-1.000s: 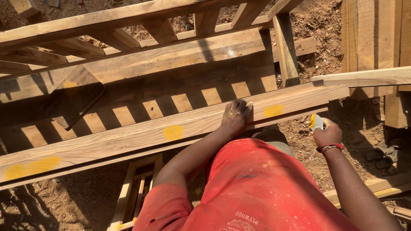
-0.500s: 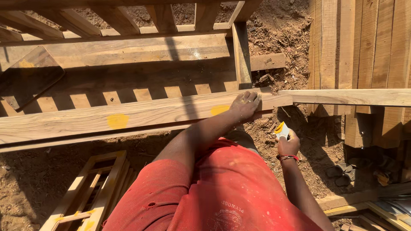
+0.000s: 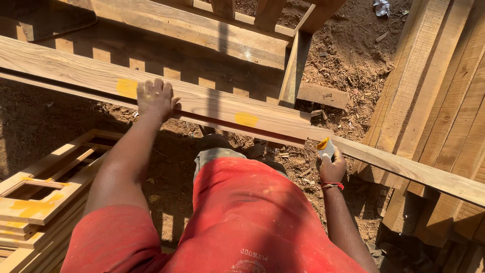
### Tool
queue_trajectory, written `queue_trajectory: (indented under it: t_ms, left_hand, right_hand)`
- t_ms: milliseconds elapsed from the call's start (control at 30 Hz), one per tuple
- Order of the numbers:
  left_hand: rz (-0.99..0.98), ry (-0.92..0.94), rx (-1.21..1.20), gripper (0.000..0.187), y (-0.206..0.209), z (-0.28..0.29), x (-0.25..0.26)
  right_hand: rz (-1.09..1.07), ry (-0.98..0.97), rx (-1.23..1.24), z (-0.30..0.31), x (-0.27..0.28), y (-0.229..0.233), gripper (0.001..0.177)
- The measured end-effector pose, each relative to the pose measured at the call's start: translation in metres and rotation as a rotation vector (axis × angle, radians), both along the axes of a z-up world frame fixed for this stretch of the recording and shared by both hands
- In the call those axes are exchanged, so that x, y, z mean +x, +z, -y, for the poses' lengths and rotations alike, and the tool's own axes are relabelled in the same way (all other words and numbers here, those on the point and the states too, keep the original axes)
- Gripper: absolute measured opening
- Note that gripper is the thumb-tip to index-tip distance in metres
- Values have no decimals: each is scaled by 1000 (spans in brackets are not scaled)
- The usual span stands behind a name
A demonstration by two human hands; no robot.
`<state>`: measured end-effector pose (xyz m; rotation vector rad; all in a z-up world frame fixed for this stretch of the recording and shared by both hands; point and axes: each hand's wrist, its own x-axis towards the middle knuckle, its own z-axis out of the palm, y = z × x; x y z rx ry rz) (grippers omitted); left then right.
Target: The person sands the surface and edges of a wooden beam using a piece of sandpaper held by hand.
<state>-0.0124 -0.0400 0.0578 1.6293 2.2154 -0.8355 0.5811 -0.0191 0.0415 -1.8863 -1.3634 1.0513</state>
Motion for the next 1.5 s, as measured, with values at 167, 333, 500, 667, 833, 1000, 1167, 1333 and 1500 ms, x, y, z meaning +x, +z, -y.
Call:
queue_trajectory:
  t_ms: [167, 333, 500, 667, 833, 1000, 1167, 1333, 1500]
  left_hand:
    - [19, -55, 356, 87, -48, -1, 35]
    - [420, -339, 519, 91, -33, -48, 286]
    - [940, -535, 119, 61, 14, -86, 423]
    - [759, -570, 267, 38, -22, -85, 401]
    - [500, -425, 179, 33, -43, -45, 229]
    - [-91, -174, 314, 76, -26, 22, 44]
    - [193, -156, 130, 108, -45, 4, 98]
    - [729, -640, -79, 107, -31, -31, 372]
    - [1007, -1035, 39, 68, -28, -43, 518]
  right_hand:
    - [-94, 12, 54, -9, -6, 6, 41]
    - [-130, -46, 37, -14, -3, 19, 42]
    - [-226, -120, 165, -15, 18, 24, 36]
    - [-292, -232, 244, -17, 47, 17, 33]
    - [-301, -260, 250, -12, 58, -11, 34]
    - [-407, -288, 198, -5, 48, -35, 42]
    - [-383, -237, 221, -9, 43, -28, 38]
    - [-306, -247, 298, -21, 53, 11, 38]
    - [-121, -238, 403, -6, 71, 40, 42]
